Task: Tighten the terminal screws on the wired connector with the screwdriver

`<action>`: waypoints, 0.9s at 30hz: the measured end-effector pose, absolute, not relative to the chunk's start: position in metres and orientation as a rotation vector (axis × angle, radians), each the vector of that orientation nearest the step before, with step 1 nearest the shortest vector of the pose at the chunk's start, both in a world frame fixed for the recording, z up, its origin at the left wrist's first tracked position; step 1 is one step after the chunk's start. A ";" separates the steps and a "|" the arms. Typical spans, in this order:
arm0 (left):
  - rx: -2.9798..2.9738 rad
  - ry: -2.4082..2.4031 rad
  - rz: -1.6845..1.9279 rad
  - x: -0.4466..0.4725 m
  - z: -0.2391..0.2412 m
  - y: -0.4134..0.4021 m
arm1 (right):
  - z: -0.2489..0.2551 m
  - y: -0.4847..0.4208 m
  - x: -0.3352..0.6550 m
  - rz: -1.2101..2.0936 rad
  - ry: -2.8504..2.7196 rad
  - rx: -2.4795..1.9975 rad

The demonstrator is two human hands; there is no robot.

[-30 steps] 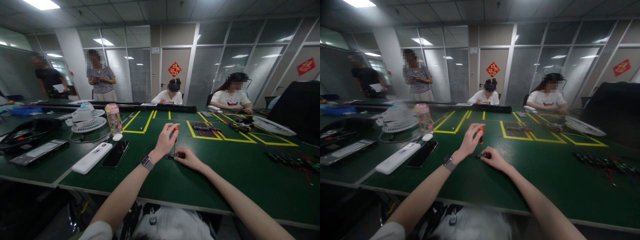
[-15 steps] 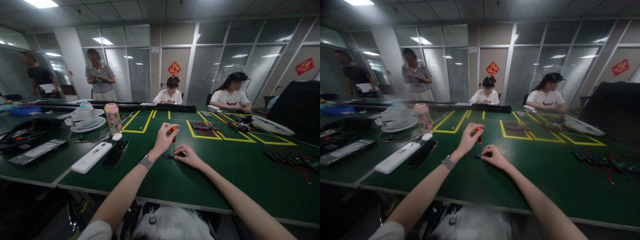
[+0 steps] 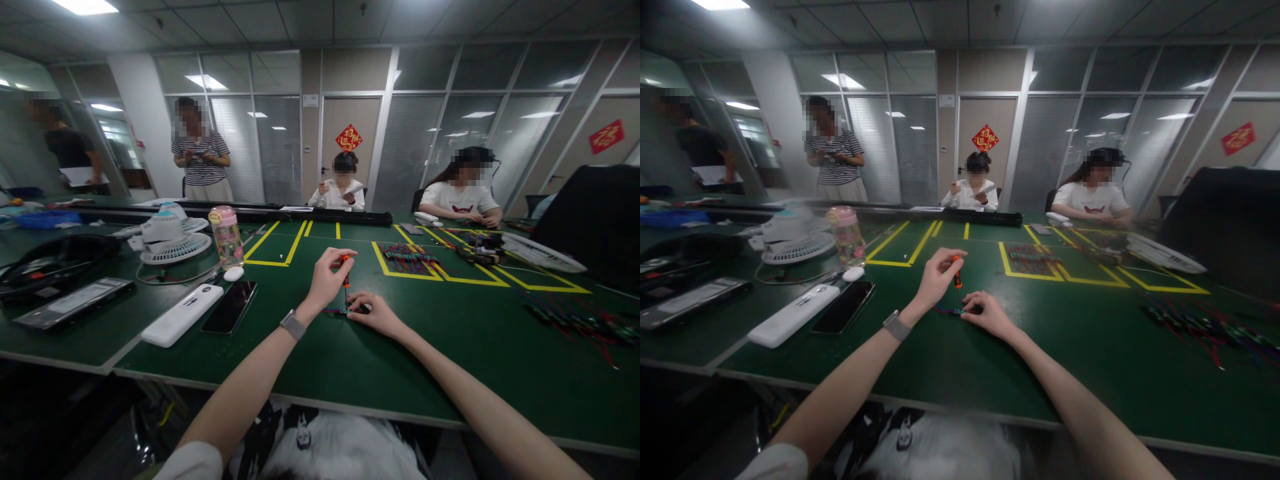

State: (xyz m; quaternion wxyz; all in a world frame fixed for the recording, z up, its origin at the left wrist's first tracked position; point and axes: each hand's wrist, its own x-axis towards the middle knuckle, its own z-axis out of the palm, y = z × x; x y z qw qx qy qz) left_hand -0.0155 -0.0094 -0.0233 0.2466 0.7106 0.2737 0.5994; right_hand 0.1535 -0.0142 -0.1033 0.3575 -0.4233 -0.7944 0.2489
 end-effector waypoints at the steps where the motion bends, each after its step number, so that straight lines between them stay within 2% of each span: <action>1: 1.928 0.746 1.637 -0.016 -0.023 -0.009 | -0.103 -0.014 0.153 0.644 -2.049 -1.093; 8: 1.703 0.598 1.507 -0.014 -0.022 -0.003 | -0.100 -0.017 0.153 0.650 -2.041 -1.094; 22: 1.684 0.649 1.505 -0.013 -0.022 -0.008 | -0.103 -0.015 0.152 0.639 -2.055 -1.130; 27: 1.929 0.751 1.601 -0.014 -0.024 -0.010 | -0.103 -0.016 0.152 0.626 -2.051 -1.127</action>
